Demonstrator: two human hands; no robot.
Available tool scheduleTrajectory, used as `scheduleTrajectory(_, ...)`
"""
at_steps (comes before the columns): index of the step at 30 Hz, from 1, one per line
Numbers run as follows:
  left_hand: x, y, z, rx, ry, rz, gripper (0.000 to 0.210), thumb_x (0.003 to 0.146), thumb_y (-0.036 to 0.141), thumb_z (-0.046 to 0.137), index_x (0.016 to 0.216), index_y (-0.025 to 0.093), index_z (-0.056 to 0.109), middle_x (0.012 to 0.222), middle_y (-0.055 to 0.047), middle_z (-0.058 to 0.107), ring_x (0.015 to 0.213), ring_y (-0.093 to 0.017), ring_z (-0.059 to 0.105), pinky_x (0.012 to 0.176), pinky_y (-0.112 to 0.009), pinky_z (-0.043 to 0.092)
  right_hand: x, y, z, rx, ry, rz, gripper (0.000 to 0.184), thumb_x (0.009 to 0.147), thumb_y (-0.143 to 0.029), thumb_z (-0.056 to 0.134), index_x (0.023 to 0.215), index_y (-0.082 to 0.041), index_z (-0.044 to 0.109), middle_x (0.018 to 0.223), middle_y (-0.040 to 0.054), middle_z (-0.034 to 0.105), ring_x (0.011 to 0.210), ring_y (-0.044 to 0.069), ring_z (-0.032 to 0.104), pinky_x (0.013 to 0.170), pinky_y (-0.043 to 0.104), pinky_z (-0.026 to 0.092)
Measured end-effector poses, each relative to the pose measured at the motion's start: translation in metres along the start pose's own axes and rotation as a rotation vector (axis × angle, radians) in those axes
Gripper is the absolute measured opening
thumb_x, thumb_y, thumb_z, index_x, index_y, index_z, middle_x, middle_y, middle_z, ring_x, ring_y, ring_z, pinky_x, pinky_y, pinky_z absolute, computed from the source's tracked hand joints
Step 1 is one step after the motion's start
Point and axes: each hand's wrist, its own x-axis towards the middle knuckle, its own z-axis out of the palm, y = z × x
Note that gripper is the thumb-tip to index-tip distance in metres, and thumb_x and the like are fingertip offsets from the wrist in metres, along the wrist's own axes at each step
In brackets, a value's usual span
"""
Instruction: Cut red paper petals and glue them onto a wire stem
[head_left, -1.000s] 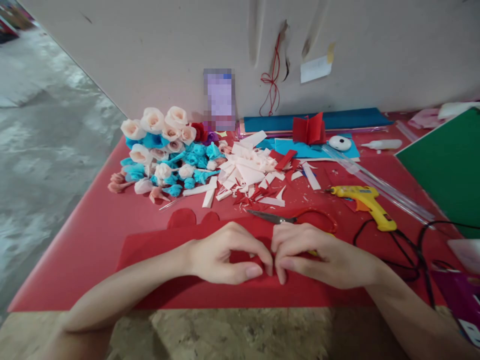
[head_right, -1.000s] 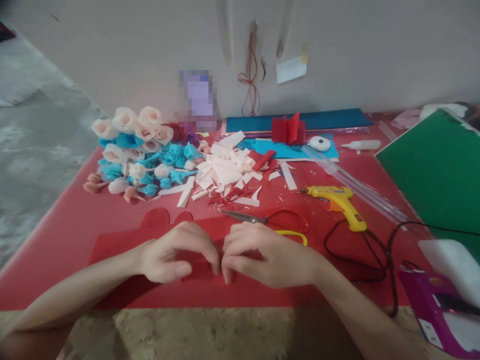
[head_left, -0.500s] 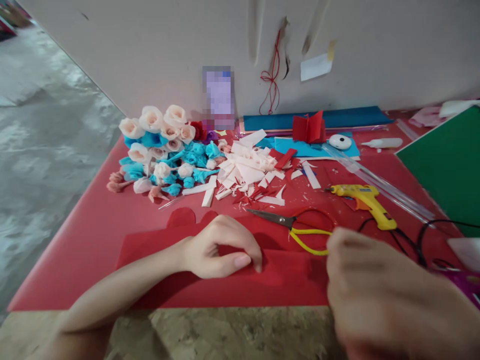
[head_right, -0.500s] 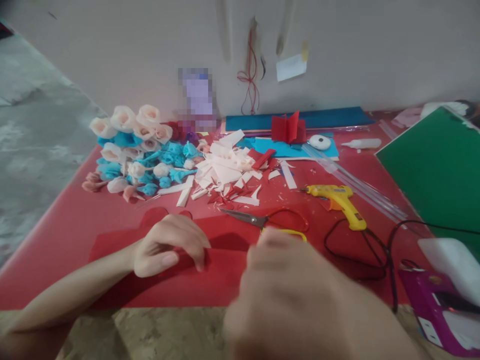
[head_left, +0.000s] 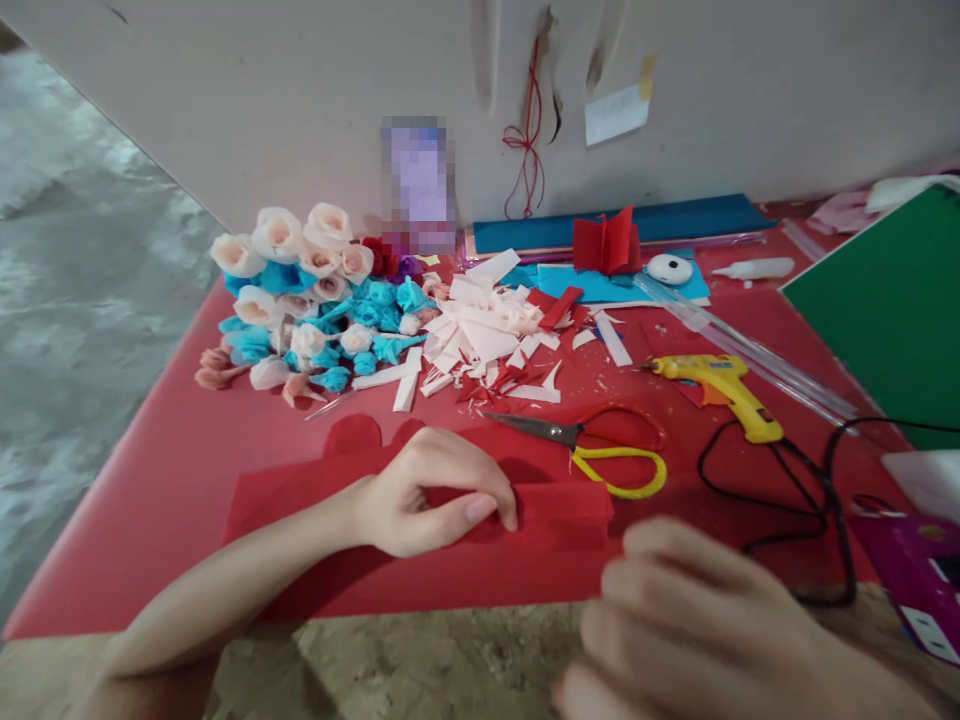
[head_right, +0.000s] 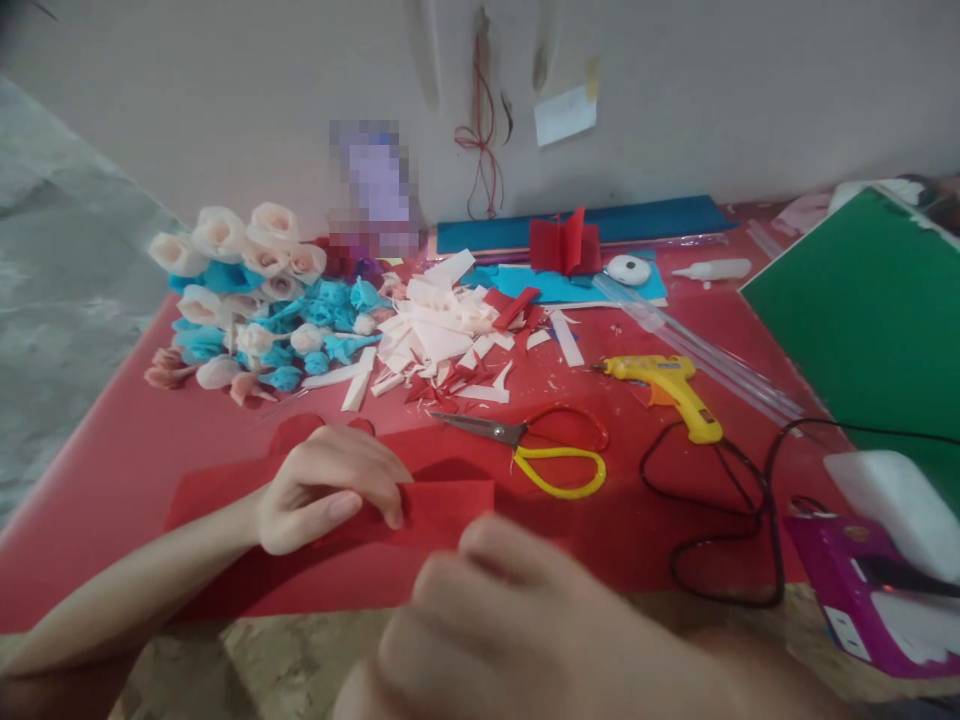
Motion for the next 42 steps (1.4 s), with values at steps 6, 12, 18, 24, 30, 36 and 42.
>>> scheduleTrajectory(6, 0.000, 0.000, 0.002, 0.055, 0.013, 0.043, 0.021, 0.082, 0.009, 0.043, 0.081, 0.010, 0.064, 0.070, -0.012, 0.070, 0.068, -0.017, 0.066, 0.067, -0.025, 0.053, -0.004, 0.029, 0.033, 0.998, -0.097, 0.885, 0.015, 0.084, -0.030, 0.054, 0.094, -0.019, 0.058, 0.087, 0.0001, 0.066, 0.078, 0.011, 0.059, 0.069, 0.022, 0.045)
scheduleTrajectory(12, 0.003, 0.004, 0.002, 0.098, -0.011, -0.098, 0.023, 0.083, 0.007, 0.044, 0.086, 0.008, 0.066, 0.078, -0.012, 0.071, 0.072, -0.015, 0.067, 0.071, -0.022, 0.052, -0.012, 0.031, 0.045, 1.186, -0.136, 0.890, 0.009, 0.084, -0.022, 0.054, 0.086, -0.024, 0.063, 0.084, -0.0075, 0.069, 0.074, 0.006, 0.061, 0.067, 0.016, 0.042)
scheduleTrajectory(18, 0.006, 0.004, 0.006, 0.133, -0.155, -0.250, 0.022, 0.083, 0.013, 0.047, 0.083, 0.009, 0.069, 0.073, -0.011, 0.071, 0.062, -0.013, 0.065, 0.060, -0.020, 0.048, -0.005, 0.021, 0.052, 1.264, -0.180, 0.857, 0.009, 0.081, -0.016, 0.057, 0.079, -0.021, 0.064, 0.078, -0.0064, 0.069, 0.070, 0.007, 0.061, 0.068, 0.017, 0.041)
scheduleTrajectory(24, 0.005, 0.009, -0.004, 0.196, -0.124, -0.172, 0.021, 0.078, 0.007, 0.048, 0.069, 0.011, 0.066, 0.060, -0.007, 0.066, 0.051, -0.009, 0.055, 0.053, -0.018, 0.043, -0.024, 0.045, 0.048, 1.226, -0.245, 0.886, 0.017, 0.084, -0.034, 0.054, 0.080, -0.021, 0.064, 0.070, -0.0035, 0.067, 0.058, 0.008, 0.057, 0.052, 0.018, 0.040)
scheduleTrajectory(30, 0.003, 0.009, -0.018, 0.246, -0.052, -0.183, 0.026, 0.080, 0.011, 0.046, 0.059, 0.012, 0.062, 0.054, -0.005, 0.062, 0.049, -0.009, 0.053, 0.049, -0.019, 0.041, -0.025, 0.053, 0.040, 1.183, -0.252, 0.973, 0.019, 0.083, -0.036, 0.054, 0.077, -0.021, 0.065, 0.073, -0.0015, 0.068, 0.059, 0.009, 0.059, 0.052, 0.017, 0.043)
scheduleTrajectory(36, 0.004, 0.000, -0.033, 0.170, 0.072, -0.316, 0.025, 0.080, 0.011, 0.045, 0.065, 0.013, 0.065, 0.064, -0.004, 0.068, 0.062, -0.012, 0.064, 0.063, -0.019, 0.049, -0.024, 0.055, 0.038, 1.084, 0.045, 1.278, 0.015, 0.077, -0.036, 0.061, 0.073, -0.021, 0.063, 0.061, -0.0015, 0.061, 0.052, 0.010, 0.054, 0.044, 0.018, 0.039)
scheduleTrajectory(42, 0.006, -0.008, -0.003, -0.083, 0.147, -0.477, 0.032, 0.074, 0.036, 0.062, 0.101, 0.018, 0.064, 0.103, -0.006, 0.068, 0.099, -0.022, 0.062, 0.086, -0.030, 0.050, 0.005, 0.026, 0.055, 1.382, 0.191, 1.362, 0.007, 0.078, -0.026, 0.058, 0.080, -0.020, 0.060, 0.065, -0.0024, 0.059, 0.052, 0.007, 0.052, 0.045, 0.017, 0.038)
